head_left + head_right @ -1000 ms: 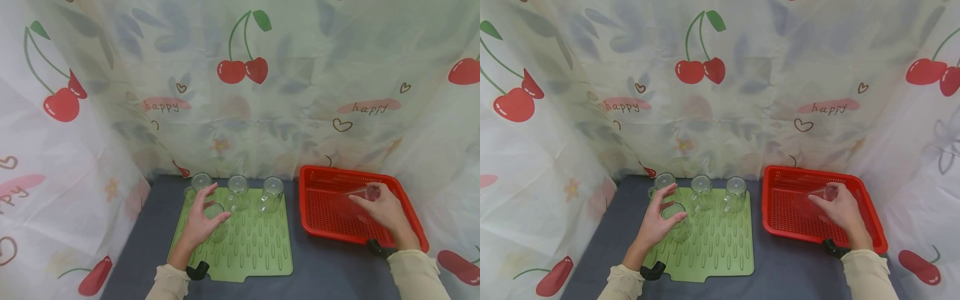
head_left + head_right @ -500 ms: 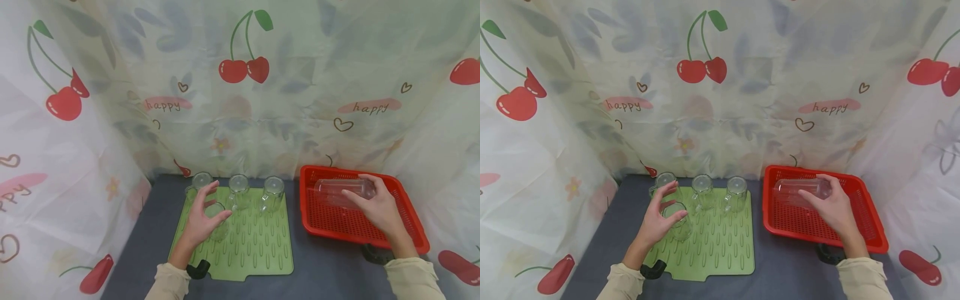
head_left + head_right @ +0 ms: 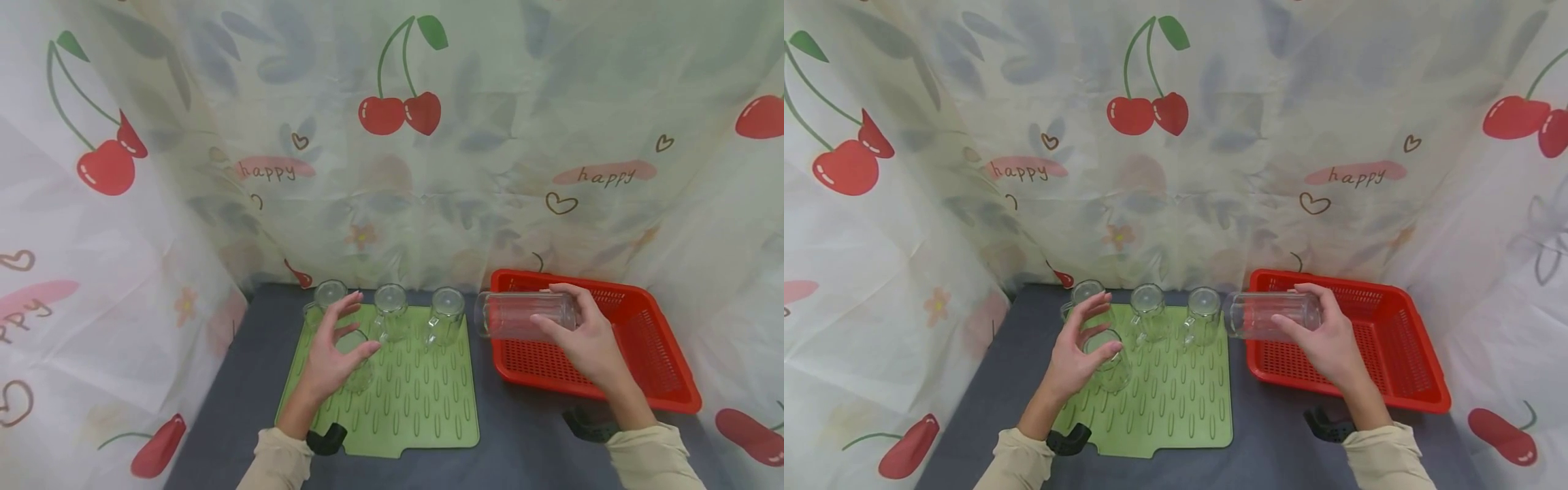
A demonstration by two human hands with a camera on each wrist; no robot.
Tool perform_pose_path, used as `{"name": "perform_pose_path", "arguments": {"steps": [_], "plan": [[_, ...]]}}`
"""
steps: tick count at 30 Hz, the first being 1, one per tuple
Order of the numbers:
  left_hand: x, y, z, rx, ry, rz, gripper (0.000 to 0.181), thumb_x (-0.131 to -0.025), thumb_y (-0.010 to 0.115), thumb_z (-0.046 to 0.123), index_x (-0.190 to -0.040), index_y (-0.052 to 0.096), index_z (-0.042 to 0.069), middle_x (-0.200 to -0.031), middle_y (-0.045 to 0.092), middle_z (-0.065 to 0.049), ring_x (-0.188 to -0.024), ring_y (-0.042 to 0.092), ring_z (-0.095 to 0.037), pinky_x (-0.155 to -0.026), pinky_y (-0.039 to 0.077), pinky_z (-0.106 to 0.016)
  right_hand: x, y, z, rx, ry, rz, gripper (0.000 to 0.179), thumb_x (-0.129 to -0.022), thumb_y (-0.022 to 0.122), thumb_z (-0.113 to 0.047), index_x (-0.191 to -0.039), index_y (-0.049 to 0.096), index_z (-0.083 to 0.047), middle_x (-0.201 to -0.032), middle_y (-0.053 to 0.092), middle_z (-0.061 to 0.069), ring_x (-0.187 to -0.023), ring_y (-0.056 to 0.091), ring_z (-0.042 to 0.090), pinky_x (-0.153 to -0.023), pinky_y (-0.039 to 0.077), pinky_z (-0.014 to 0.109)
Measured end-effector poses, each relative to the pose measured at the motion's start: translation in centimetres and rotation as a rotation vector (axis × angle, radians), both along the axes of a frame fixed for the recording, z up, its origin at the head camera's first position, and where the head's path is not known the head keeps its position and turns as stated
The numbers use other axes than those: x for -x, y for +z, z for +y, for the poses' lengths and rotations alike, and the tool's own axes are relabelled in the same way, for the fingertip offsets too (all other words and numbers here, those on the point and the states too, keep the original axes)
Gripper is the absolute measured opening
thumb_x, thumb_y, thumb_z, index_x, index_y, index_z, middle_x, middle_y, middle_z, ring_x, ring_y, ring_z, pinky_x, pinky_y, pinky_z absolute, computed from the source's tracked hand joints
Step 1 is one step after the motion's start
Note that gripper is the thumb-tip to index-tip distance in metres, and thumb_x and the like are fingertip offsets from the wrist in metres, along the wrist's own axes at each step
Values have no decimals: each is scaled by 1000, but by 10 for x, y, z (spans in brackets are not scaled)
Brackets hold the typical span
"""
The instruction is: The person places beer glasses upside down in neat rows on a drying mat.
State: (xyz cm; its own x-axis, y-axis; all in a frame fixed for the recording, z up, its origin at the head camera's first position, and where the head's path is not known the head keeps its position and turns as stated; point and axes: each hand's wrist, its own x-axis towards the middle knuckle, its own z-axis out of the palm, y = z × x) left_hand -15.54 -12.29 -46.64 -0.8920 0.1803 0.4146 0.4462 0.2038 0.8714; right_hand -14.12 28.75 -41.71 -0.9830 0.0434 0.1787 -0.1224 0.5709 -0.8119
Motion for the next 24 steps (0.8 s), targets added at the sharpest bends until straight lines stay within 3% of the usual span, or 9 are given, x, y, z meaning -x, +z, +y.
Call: {"name": "perform_pose_path", "arguments": {"steps": [12,19,24], "plan": [[-1,5,5,-26,-42,26,80,-88,79,5,-155,40,21,-158,43,-8,-143,42,-40,-110,48,-57,-4,-2,-27,88,88,65,59,-96,72,-22,-146,42,-17,-136,53,1,-105,58,1,-76,60,17],[-3,8,8,-38,-75,26,82,-86,80,3,-156,39,19,-158,42,-10,-144,43,-34,-110,49,-55,-9,0,-43,151,170,117,57,-93,74,-10,-142,45,-12,-135,56,-7,-105,61,1,-78,61,19],[-2,10,12,-9,-120,8,90,-84,83,7,-158,34,22,-162,37,-8,-146,39,-31,-112,47,-57,-12,0,-52,234,227,95,58,-93,73,-5,-143,42,-10,-134,55,-12,-104,63,3,-76,63,24]]}}
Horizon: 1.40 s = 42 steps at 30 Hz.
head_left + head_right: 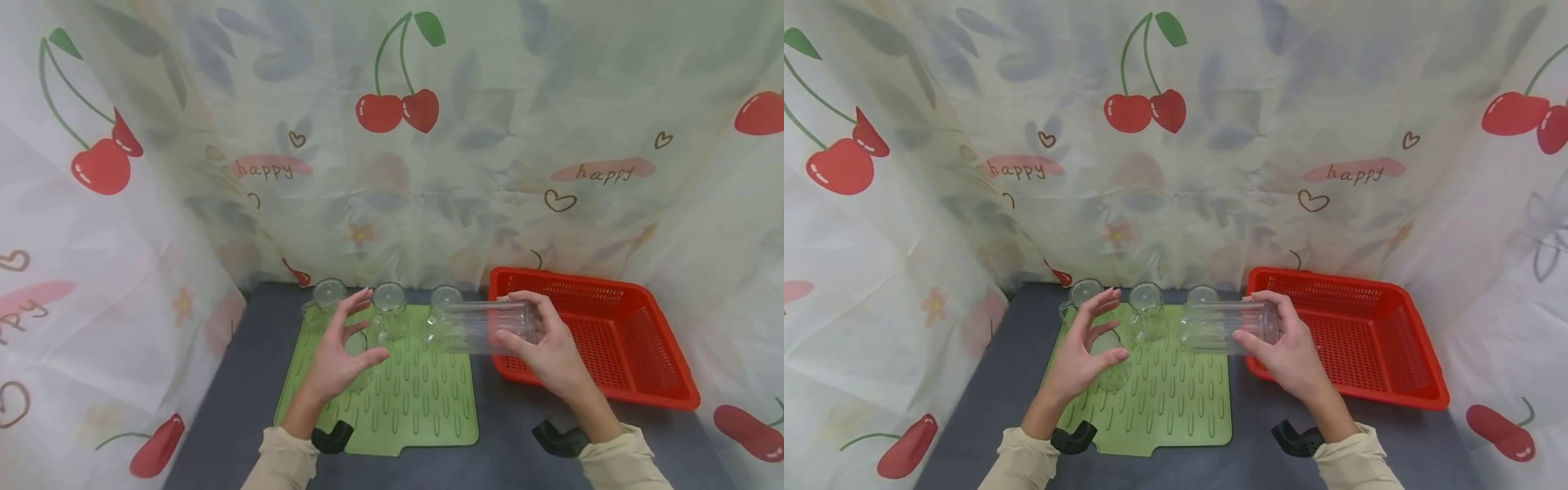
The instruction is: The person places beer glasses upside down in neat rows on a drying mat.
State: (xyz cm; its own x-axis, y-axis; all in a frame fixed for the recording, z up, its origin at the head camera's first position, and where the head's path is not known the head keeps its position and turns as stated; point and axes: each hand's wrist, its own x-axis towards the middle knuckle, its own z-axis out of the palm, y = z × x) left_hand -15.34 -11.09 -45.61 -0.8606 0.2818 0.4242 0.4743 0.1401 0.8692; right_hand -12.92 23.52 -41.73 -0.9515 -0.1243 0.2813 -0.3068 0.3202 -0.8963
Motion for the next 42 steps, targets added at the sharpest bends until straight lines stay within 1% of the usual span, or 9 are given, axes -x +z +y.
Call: {"name": "perform_pose_path", "arguments": {"steps": [6,12,19,24,27,30,34,37,42], "plan": [[-1,5,8,8,-59,-38,96,-84,85,19,-160,28,23,-165,32,1,-150,34,-25,-115,43,-58,1,-6,-10,81,76,-32,57,-97,66,-2,-145,36,-7,-135,53,-6,-107,64,8,-77,64,28],[-3,8,19,1,-106,-55,100,-83,87,18,-161,25,24,-165,29,7,-151,32,-20,-119,40,-56,-1,-11,-21,121,152,13,56,-97,61,3,-145,34,-4,-139,51,2,-115,61,9,-89,60,21],[-6,8,31,-20,-194,-103,101,-84,85,33,-162,21,30,-165,28,6,-154,28,-31,-121,39,-52,-2,-12,-35,181,210,31,54,-97,60,7,-144,34,-2,-143,51,2,-119,60,6,-95,54,17],[-8,7,37,35,-203,-124,103,-83,81,52,-162,18,34,-168,24,6,-154,29,-29,-121,39,-54,-4,-13,-42,226,249,8,53,-99,58,5,-144,33,-2,-144,50,2,-122,59,6,-95,54,19],[-9,7,41,57,-205,-117,102,-82,79,57,-161,18,35,-168,25,3,-151,33,-26,-119,39,-56,-5,-14,-45,237,269,-2,52,-100,57,4,-145,32,-2,-145,49,1,-123,58,6,-97,54,20],[-10,6,44,56,-206,-108,102,-82,80,54,-161,17,37,-167,27,1,-148,36,-26,-117,40,-60,-7,-16,-50,249,288,-15,52,-100,56,3,-145,31,-2,-145,49,-1,-124,58,6,-97,56,23],[-11,4,46,14,-221,-100,103,-83,84,43,-161,17,35,-166,28,0,-145,38,-29,-114,41,-62,-9,-18,-55,268,304,-32,52,-100,55,5,-145,30,-1,-145,47,6,-124,59,6,-94,59,27],[-12,3,48,-32,-239,-110,102,-84,84,38,-160,17,33,-165,27,1,-145,38,-30,-115,42,-59,-9,-19,-57,276,312,-40,52,-100,54,5,-145,29,-2,-146,46,11,-123,60,8,-94,60,30],[-13,3,50,-95,-257,-122,98,-85,84,32,-158,18,30,-164,28,3,-147,37,-31,-114,47,-52,-8,-23,-58,282,338,-51,52,-102,56,-2,-146,28,-4,-146,46,4,-124,62,15,-94,60,33]]}}
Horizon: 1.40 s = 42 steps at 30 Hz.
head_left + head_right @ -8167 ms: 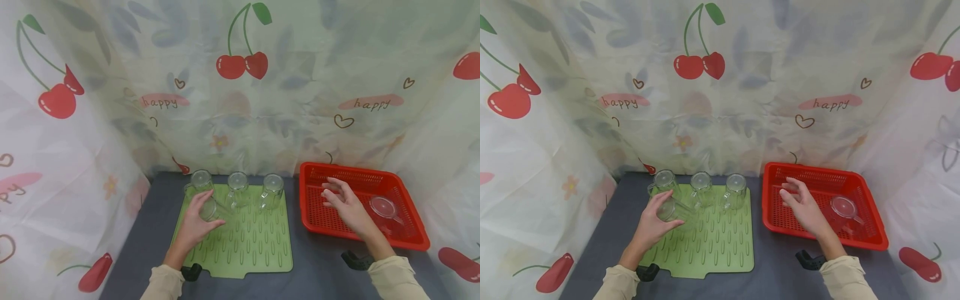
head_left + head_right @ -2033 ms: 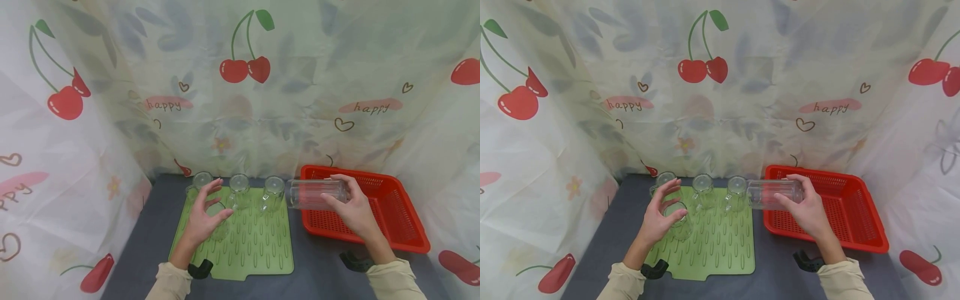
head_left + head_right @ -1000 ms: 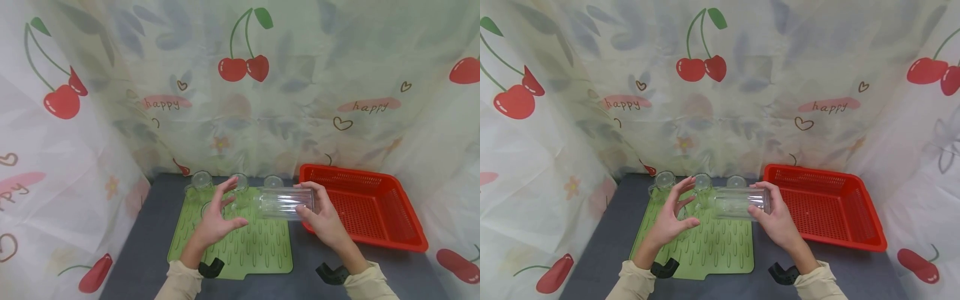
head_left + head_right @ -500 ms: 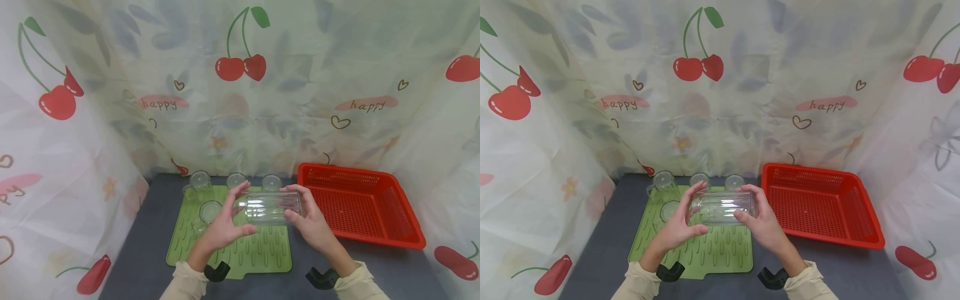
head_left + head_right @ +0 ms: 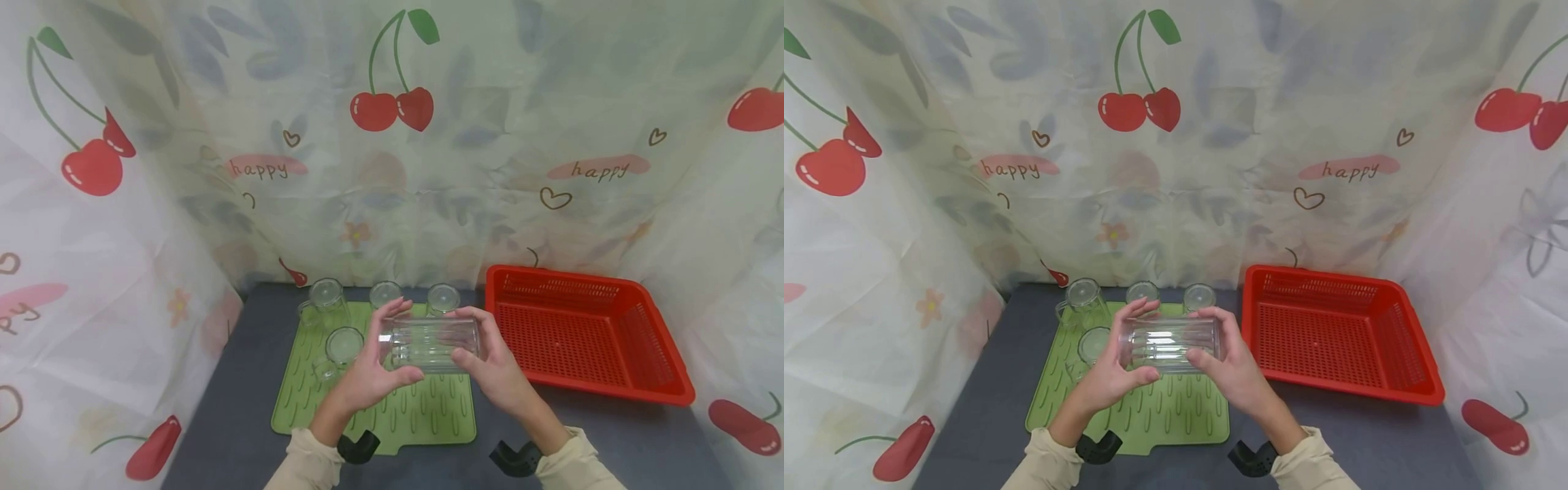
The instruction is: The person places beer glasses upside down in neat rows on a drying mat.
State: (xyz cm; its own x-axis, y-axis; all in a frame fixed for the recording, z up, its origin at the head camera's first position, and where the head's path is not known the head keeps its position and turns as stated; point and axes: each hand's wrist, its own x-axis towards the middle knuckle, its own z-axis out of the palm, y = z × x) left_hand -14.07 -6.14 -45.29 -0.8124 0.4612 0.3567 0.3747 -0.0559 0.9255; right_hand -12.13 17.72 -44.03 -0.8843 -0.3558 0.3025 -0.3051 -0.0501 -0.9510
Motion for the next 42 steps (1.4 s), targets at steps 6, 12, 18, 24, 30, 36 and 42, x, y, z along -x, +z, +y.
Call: {"name": "perform_pose_path", "arguments": {"steps": [6,12,18,24,30,36,42], "plan": [[-1,0,0,-36,4,-6,94,-87,81,14,-158,20,23,-162,29,-4,-141,41,-32,-111,47,-60,0,-1,-2,-46,-7,1,59,-102,58,-4,-152,28,-7,-151,41,18,-129,58,20,-95,59,29],[-2,-1,-1,-46,36,26,79,-89,77,5,-152,29,12,-153,38,-12,-128,52,-34,-102,53,-59,0,-1,-1,-90,-30,27,78,-97,65,-1,-162,24,-15,-155,39,22,-133,54,9,-100,56,23],[0,-1,-2,-21,113,67,73,-85,81,5,-144,38,14,-146,46,-11,-124,54,-22,-99,57,-43,0,1,2,-142,-63,32,82,-95,68,-3,-163,25,-20,-156,41,18,-132,53,4,-98,55,20],[2,1,-2,-38,151,99,76,-80,84,2,-143,42,13,-143,48,-10,-126,53,-26,-101,56,-36,1,-2,4,-216,-99,-7,81,-99,67,-11,-164,22,-26,-157,43,13,-141,50,32,-96,55,18],[3,0,-1,-73,195,163,79,-77,87,-2,-143,46,9,-142,50,-13,-122,57,-30,-100,58,-40,1,-4,5,-332,-170,-43,78,-101,66,-24,-164,21,-21,-161,43,7,-122,61,10,-84,50,11],[5,-1,-1,-62,236,221,80,-73,89,-3,-142,49,5,-141,49,-21,-123,56,-24,-101,58,-48,0,-2,3,-425,-270,-123,77,-97,71,-35,-161,31,-20,-97,72,15,-73,60,13,-63,47,25],[4,-1,0,-26,270,257,86,-72,91,1,-146,50,12,-146,49,-18,-127,55,-21,-102,57,-47,1,-3,3,-438,-334,-138,75,-92,76,-37,-156,43,-16,-120,70,29,-127,63,36,-98,58,50]]}}
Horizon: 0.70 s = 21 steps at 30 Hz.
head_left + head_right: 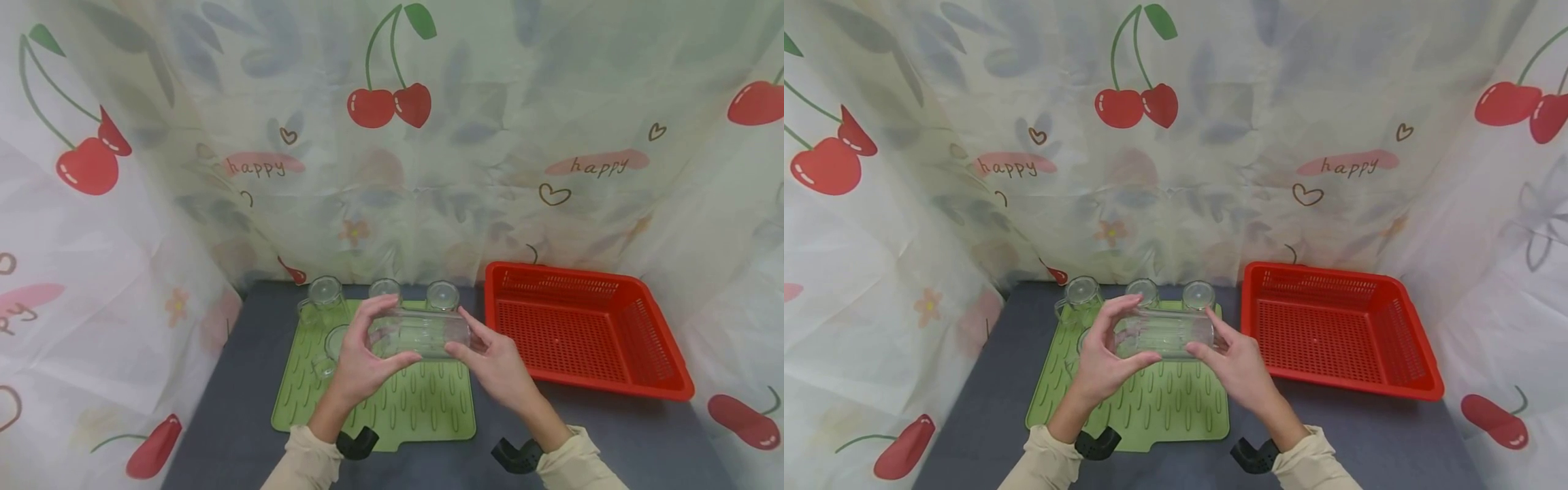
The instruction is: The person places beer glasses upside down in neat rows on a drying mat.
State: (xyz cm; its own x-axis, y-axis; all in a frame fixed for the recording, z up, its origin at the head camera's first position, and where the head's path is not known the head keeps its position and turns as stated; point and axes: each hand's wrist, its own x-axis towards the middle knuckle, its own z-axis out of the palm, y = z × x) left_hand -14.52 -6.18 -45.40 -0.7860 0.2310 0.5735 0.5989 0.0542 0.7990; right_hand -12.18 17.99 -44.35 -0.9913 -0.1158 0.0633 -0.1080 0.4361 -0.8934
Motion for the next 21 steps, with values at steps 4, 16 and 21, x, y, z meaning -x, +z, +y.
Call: {"name": "perform_pose_path", "arguments": {"steps": [4,16,21], "plan": [[0,1,0,29,23,-2,88,-72,92,5,-148,49,17,-150,48,-10,-129,54,-19,-104,57,-45,1,0,1,20,-7,-22,74,-91,77,-38,-154,46,-14,-132,66,26,-125,65,35,-97,59,47],[0,1,0,36,54,9,84,-71,92,3,-144,52,15,-149,49,-10,-127,55,-21,-99,57,-57,1,-2,6,72,28,-70,72,-93,75,-37,-153,46,-10,-140,63,20,-127,65,34,-100,59,43],[0,-1,0,-2,26,-1,80,-71,91,0,-141,53,12,-147,50,-12,-127,55,-22,-100,56,-55,3,-3,8,117,128,-120,80,-95,73,-35,-160,32,-16,-160,42,20,-144,48,40,-109,51,52]]}}
